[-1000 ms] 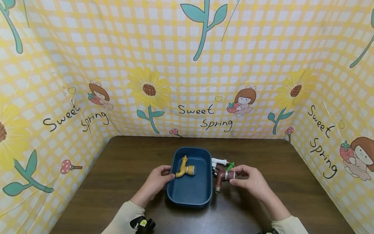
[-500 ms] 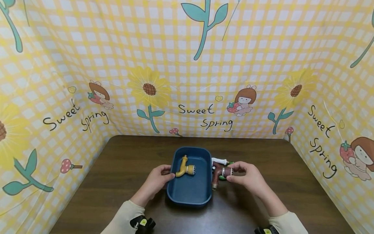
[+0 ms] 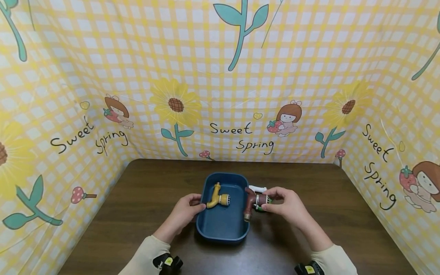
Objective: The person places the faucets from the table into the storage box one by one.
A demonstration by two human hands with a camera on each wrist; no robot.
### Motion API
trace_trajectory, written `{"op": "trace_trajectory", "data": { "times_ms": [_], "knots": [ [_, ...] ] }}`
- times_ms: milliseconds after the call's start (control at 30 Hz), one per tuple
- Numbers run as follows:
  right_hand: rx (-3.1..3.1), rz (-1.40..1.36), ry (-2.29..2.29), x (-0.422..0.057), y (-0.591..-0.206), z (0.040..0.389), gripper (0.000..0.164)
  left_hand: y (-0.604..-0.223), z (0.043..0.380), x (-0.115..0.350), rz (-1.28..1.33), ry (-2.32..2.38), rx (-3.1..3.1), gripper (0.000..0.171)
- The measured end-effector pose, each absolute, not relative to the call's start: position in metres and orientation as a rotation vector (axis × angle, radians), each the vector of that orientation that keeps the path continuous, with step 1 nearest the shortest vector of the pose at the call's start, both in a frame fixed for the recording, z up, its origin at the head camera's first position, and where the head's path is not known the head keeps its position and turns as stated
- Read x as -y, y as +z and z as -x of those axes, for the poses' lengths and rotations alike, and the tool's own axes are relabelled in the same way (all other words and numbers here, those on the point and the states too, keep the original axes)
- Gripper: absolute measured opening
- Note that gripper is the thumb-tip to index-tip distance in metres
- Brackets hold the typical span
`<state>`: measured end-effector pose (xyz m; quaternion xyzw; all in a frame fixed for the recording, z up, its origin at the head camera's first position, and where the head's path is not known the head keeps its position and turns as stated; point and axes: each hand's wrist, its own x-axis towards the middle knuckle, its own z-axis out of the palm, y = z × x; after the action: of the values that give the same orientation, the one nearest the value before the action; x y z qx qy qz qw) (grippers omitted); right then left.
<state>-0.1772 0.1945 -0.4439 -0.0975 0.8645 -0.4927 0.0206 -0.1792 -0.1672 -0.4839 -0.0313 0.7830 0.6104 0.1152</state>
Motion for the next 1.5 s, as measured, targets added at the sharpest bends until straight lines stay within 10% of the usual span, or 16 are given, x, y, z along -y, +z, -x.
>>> {"op": "trace_trajectory", "data": {
  "times_ms": [1500],
  "knots": [
    [-2.646, 0.447, -1.552, -0.152, -0.434, 0.191, 0.036, -0.484, 0.178, 0.166, 0.087, 1.819, -2.293, 0.041]
  ]
}}
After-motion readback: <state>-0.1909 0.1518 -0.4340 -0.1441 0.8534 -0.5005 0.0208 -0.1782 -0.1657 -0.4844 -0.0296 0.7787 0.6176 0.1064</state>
